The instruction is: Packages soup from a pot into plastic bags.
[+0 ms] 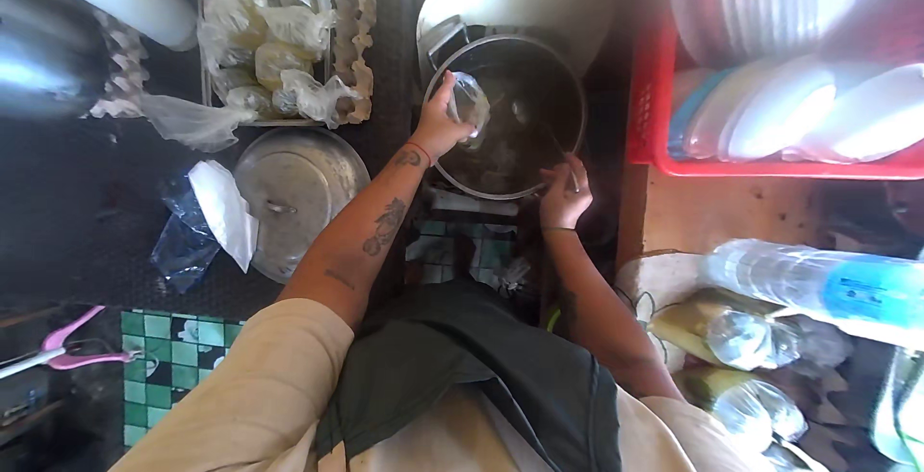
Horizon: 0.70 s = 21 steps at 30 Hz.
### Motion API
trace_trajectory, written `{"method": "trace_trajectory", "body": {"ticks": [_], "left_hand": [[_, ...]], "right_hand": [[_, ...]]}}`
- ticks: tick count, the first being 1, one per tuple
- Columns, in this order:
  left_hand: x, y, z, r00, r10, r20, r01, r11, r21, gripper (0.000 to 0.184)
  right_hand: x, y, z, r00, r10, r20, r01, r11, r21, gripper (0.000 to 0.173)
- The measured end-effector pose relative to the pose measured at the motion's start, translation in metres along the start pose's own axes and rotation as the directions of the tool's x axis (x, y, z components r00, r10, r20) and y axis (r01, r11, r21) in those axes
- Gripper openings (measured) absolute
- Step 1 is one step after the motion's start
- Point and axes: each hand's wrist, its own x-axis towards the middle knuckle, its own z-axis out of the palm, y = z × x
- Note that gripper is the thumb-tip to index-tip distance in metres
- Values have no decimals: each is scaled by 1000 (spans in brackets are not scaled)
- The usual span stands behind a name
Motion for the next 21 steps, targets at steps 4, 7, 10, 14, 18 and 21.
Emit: {"method": "trace_trajectory", "body": {"ticks": [4,7,10,14,18,21], "left_hand": [[-2,-3,0,1000,-17,4,17,1000,-11,115],[-3,-5,0,1000,-21,-12,21,1000,-21,116],[-5,-6,-1,1000,-23,-21,23,999,-24,117],[-3,-12,1,999,8,-49,-8,1000,7,117],[1,-19,3,998,21,-61,-18,999,47,119],[2,-21,6,999,10,-51,-8,999,41,117]], "right_hand": [[1,0,8,947,318,-38,-300,922,245,35],[5,-10,10,835,543,-89,-453,769,451,33],[4,-28,1,777,625,-79,-507,695,509,34],[-1,-43,-15,803,594,-44,-482,691,539,34],[-3,-65,-26,841,539,-48,-420,707,569,31],[-6,-85,-34,880,473,-46,-356,720,595,30]]}}
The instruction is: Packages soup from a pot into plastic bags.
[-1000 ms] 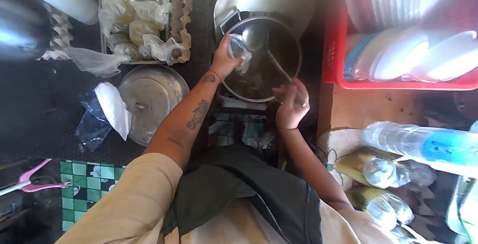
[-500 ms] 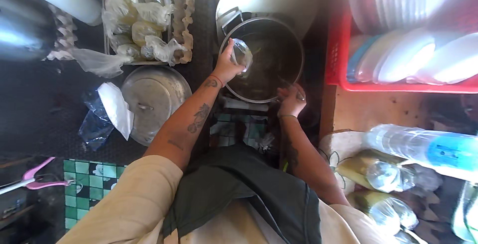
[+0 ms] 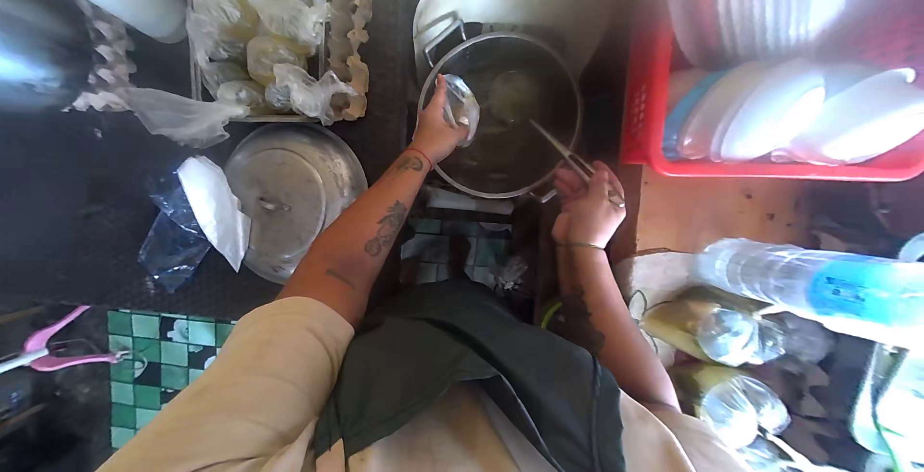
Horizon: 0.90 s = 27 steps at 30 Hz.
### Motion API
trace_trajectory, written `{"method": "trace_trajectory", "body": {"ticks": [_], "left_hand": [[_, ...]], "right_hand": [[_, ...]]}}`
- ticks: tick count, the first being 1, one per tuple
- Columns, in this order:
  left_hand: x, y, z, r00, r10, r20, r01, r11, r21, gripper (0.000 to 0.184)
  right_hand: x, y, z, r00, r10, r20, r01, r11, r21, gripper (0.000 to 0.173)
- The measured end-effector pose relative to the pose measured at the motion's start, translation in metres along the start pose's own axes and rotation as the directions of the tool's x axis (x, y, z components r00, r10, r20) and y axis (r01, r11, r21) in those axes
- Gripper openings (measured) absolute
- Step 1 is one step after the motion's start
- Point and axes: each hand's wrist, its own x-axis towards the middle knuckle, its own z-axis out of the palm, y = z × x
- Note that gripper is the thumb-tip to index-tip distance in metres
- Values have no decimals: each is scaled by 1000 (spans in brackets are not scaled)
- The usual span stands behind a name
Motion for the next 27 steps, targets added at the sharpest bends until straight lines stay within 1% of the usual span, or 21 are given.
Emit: {"method": "trace_trajectory", "body": {"ticks": [6,9,12,14,15,16,17,18,19,20,21,22,23,25,27], "left_hand": [[0,6,8,1000,-15,21,15,1000,-7,118],[0,11,12,1000,-6,26,6,1000,-16,119],[0,17,13,1000,4,24,-4,1000,-14,120],[0,19,13,1000,10,7,-10,1000,-18,119],[1,20,12,1000,15,-1,-15,1000,-17,119],[2,21,12,1000,27,-7,-27,1000,-9,118],[3,21,11,999,41,-10,-41,999,-1,117],[4,21,11,998,53,-13,-53,999,3,116],[4,21,9,998,58,-12,-58,998,-1,116],[5,21,8,998,55,-15,-55,998,-17,117],[5,20,6,999,48,-20,-49,998,-31,117],[5,19,5,999,36,-30,-37,999,-37,117],[4,19,4,999,22,-42,-24,999,-44,117],[4,14,1,999,4,-40,-6,998,-55,117],[3,11,0,999,3,-33,-5,998,-60,118]], "right_hand": [[-27,-28,11,996,-40,85,36,998,48,30],[-41,-30,15,991,-39,129,33,998,50,31],[-53,-22,17,985,-52,167,46,998,39,29],[-59,-10,13,964,-131,231,138,990,-15,28],[-60,-3,9,935,-203,291,232,971,-66,29],[-60,4,3,877,-298,376,368,921,-129,30],[-58,11,-3,781,-403,478,535,825,-180,30],[-53,17,-10,651,-491,579,696,691,-197,29],[-48,21,-16,515,-552,656,817,549,-179,28],[-44,23,-20,403,-588,701,888,438,-143,26],[-41,25,-23,342,-612,713,920,371,-123,25],[-37,27,-25,335,-632,699,928,349,-129,24],[-33,29,-25,367,-644,672,920,359,-158,24],[-21,35,-24,469,-642,607,879,405,-251,26],[-3,44,-23,563,-604,565,826,433,-361,28]]}}
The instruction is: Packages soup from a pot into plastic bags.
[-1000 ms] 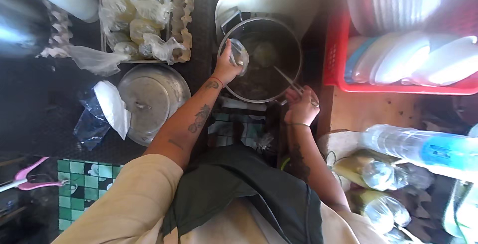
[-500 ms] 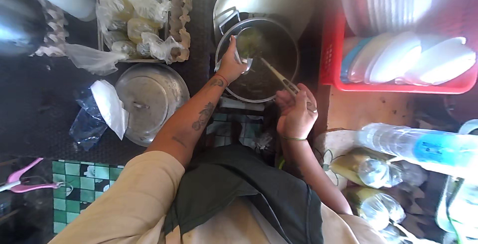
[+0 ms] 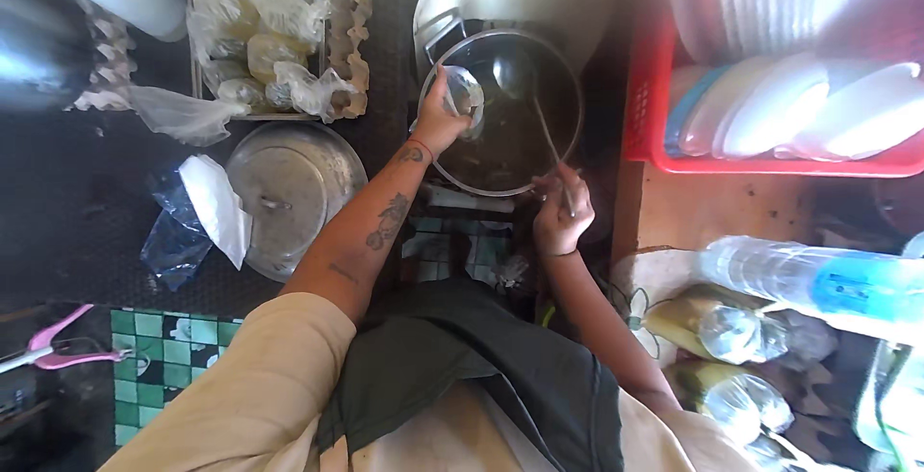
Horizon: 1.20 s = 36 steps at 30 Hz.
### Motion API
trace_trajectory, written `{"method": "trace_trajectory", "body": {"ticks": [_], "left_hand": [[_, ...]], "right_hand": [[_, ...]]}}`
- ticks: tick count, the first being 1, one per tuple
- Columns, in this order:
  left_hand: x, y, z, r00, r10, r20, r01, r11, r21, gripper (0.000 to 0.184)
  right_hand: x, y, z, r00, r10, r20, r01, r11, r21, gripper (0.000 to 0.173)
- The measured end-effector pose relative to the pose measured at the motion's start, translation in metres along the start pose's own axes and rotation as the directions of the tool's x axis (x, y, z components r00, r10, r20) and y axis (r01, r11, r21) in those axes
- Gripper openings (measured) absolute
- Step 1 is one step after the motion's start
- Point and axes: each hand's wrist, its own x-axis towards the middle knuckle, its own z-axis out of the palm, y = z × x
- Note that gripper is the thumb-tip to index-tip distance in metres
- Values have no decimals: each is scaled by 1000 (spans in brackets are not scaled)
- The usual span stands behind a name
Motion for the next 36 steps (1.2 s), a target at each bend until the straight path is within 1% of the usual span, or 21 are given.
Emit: {"method": "trace_trajectory", "body": {"ticks": [4,6,7,8,9,11,13,14,15,16,19,22,24,29,32,36], "left_hand": [[-4,4,-1,1000,-27,-2,27,1000,-1,118],[-6,5,-2,1000,-29,-3,29,1000,-6,117],[-6,5,-2,1000,-31,-3,31,999,-9,116],[-7,4,-3,999,-35,-4,35,999,-10,116],[-7,3,-3,999,-36,-6,36,999,-14,116],[-7,2,-4,999,-37,-4,37,999,-23,115],[-8,3,-5,999,-49,1,49,998,-41,114],[-8,3,-5,999,-52,2,52,997,-50,114],[-8,4,-5,999,-52,1,52,997,-58,114],[-8,4,-5,999,-51,3,51,997,-63,113],[-8,4,-5,999,-49,7,49,997,-64,113],[-8,4,-5,999,-43,10,44,997,-60,113],[-7,4,-4,999,-45,9,45,998,-41,113],[-1,2,-2,1000,-22,20,22,1000,-9,114],[-1,7,0,999,-29,39,30,999,-26,113],[-1,13,3,998,-27,49,31,997,-76,112]], "right_hand": [[5,37,19,982,188,21,-186,979,-81,31],[5,48,28,954,298,27,-296,954,-54,33],[6,51,32,931,365,18,-365,931,-9,34],[7,51,37,891,453,5,-452,890,59,35],[9,49,41,834,551,-12,-544,826,147,35],[14,47,47,687,725,-53,-667,658,350,35],[22,43,48,529,846,-69,-713,487,505,35],[26,38,46,466,882,-64,-720,420,552,34],[30,33,43,423,904,-60,-720,376,583,34],[34,28,40,402,914,-58,-715,353,604,34],[39,19,30,406,911,-66,-690,353,631,32],[44,3,17,451,890,-70,-681,393,618,31],[48,-12,6,491,870,-52,-685,422,593,33],[58,-41,-16,620,784,-38,-601,505,620,33],[62,-58,-25,690,723,-22,-551,545,633,30],[59,-77,-28,754,657,3,-515,589,622,27]]}}
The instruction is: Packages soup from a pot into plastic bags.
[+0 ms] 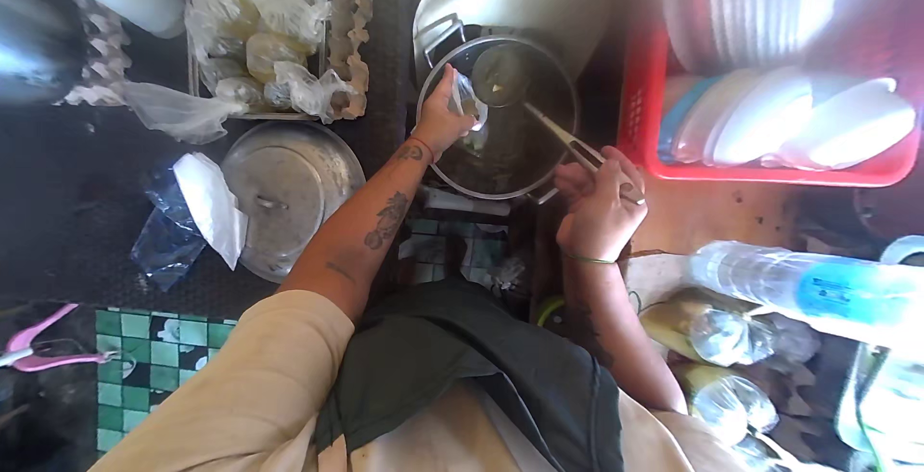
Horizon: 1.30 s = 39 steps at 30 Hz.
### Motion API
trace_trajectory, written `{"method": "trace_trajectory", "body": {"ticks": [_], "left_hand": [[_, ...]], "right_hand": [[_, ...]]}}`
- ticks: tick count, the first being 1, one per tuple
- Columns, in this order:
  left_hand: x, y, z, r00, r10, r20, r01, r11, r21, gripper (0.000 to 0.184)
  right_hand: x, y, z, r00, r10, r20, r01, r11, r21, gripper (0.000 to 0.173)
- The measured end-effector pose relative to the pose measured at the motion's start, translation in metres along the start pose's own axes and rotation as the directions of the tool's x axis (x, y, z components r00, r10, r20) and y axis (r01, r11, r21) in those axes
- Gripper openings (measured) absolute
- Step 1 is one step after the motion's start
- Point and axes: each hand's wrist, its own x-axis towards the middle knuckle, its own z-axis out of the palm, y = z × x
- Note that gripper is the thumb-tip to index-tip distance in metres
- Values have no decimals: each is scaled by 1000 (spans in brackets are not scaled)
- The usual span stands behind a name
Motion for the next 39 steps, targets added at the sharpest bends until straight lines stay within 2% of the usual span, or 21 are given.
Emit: {"method": "trace_trajectory", "body": {"ticks": [3,5,8,10,11,12,15,18,21,23,25,28,30,34,39], "left_hand": [[2,1,0,999,35,19,-34,999,-9,109],[2,1,-1,998,53,43,-53,999,-11,109],[3,5,-2,997,55,60,-54,998,-14,111],[2,4,-4,997,51,54,-51,999,-3,111],[2,4,-5,998,40,47,-40,999,3,112],[1,3,-7,999,29,40,-29,1000,4,112],[-1,-1,-9,999,26,37,-26,1000,1,113],[-2,0,-8,998,42,42,-41,999,-24,114],[-3,3,-9,998,49,48,-48,999,-11,112],[-4,4,-10,997,55,55,-55,998,-4,112],[-5,5,-11,997,55,60,-54,999,-5,112],[-5,4,-12,998,40,58,-39,999,-7,113],[-4,4,-12,998,40,50,-40,999,-2,114],[-4,5,-11,998,45,50,-45,999,13,113],[0,2,-8,998,36,55,-37,999,21,115]], "right_hand": [[-12,5,0,986,-101,130,115,988,-106,28],[-18,12,-3,928,-229,293,298,929,-218,29],[-20,22,-13,716,-436,545,664,668,-337,27],[-18,31,-20,591,-539,600,797,502,-335,25],[-16,37,-23,574,-571,587,815,466,-344,25],[-13,44,-25,587,-587,558,808,463,-364,24],[4,69,-31,702,-534,472,713,520,-471,27],[21,96,-38,812,-383,441,584,549,-598,30],[28,116,-41,873,-270,406,484,577,-658,32],[27,120,-41,927,-188,324,365,648,-668,33],[26,120,-37,984,-47,173,146,770,-621,37],[34,126,-38,987,140,-82,-160,923,-349,37],[39,123,-38,955,206,-215,-244,956,-165,35],[39,96,-35,923,243,-297,-252,968,8,31],[33,59,-29,946,166,-278,-159,986,45,27]]}}
